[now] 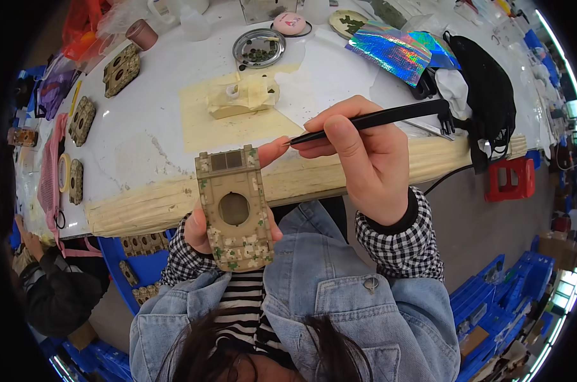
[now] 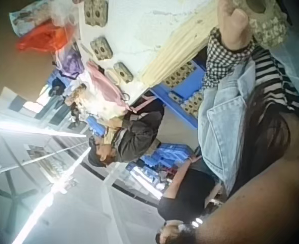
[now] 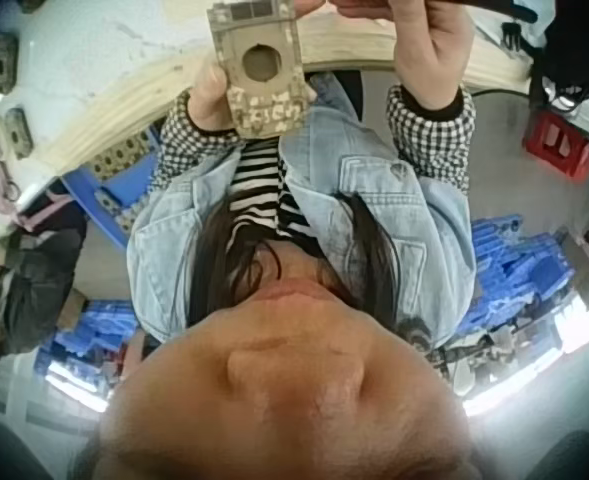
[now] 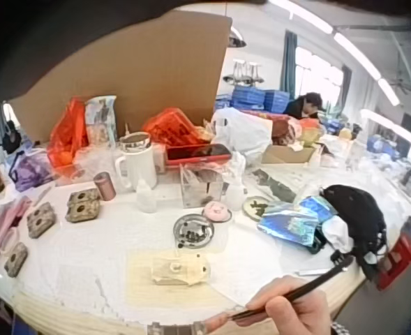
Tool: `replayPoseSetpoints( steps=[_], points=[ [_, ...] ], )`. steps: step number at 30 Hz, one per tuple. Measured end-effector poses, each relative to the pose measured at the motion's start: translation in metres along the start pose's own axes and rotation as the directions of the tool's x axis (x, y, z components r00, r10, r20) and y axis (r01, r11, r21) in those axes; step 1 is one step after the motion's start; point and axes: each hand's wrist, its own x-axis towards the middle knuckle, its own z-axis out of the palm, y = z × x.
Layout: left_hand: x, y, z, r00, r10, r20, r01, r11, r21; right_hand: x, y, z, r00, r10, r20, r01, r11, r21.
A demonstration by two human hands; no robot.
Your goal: Using a marking tool and tweezers to apply fine details to a small plastic model tank turret at a workbench.
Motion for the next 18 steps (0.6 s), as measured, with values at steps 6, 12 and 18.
replayPoseSetpoints(
  steps=[6, 12, 18],
  points=[
    [-0.0046, -0.0024, -0.0003, 1.0, -0.029, -0.002, 0.029, 1.0, 0.003, -0.0018, -0.0013, 0.0016, 0.999, 0.035, -0.012, -0.035, 0.999, -0.003],
    [-0.0061, -0.0019, 0.0025, 0.999, -0.03, -0.029, 0.03, 1.0, 0.004, -0.0013, -0.0017, 0.0021, 0.999, 0.038, -0.006, -0.038, 0.999, -0.012],
    [-0.0036, -0.0014, 0.0014, 1.0, -0.006, -0.022, 0.007, 1.0, 0.03, -0.0011, -0.0013, 0.0034, 0.999, 0.038, -0.006, -0.038, 0.999, -0.014]
  ],
)
